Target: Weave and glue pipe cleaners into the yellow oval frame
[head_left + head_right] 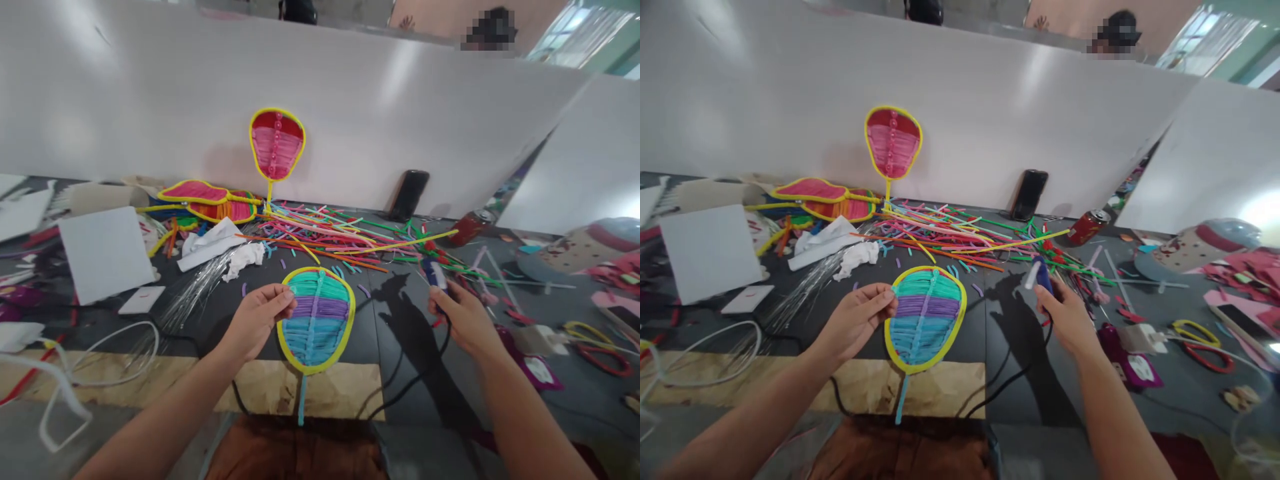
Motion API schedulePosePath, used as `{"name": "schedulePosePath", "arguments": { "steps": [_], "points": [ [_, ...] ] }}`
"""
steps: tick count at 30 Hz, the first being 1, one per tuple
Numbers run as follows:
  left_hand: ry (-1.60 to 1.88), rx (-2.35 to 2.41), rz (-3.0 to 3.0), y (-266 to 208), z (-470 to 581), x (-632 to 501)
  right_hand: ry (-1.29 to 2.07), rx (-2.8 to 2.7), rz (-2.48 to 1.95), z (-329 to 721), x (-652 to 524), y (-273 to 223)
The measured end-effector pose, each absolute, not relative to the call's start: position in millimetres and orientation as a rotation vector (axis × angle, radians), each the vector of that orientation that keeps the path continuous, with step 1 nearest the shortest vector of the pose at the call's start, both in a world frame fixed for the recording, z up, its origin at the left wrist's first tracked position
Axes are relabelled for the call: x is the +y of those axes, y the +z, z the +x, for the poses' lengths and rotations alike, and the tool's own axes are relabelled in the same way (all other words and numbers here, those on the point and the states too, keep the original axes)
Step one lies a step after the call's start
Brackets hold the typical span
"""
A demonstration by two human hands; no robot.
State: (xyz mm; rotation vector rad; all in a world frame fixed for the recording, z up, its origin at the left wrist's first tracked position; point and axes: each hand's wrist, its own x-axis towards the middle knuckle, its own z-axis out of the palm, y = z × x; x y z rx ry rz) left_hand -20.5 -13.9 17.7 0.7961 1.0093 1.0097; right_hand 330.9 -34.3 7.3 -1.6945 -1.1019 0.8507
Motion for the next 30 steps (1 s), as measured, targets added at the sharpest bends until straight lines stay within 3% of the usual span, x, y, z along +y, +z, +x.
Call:
{"name": "schedulePosePath", "arguments": {
  "steps": [5,10,17,22,30],
  "points": [
    [1.042,0.971,0.775,27,-14,-1,1.108,-0.700,-1.218,311,-38,13],
    [1.064,0.945,0.776,26,-3,14,1.223,-0.620,-1.162,283,-34,16],
    [1.066,1.014,0.791,6,6,22,1.291,-1.204,-1.165,239,-20,19],
    [1.062,1.089,0.820,-4,0,21,1.143,-1.548,-1.203,212,-26,4],
    [1.008,1.191,0.971,-2,3,18,1.004,-1.702,-1.262,210,-34,-8]
  ]
}}
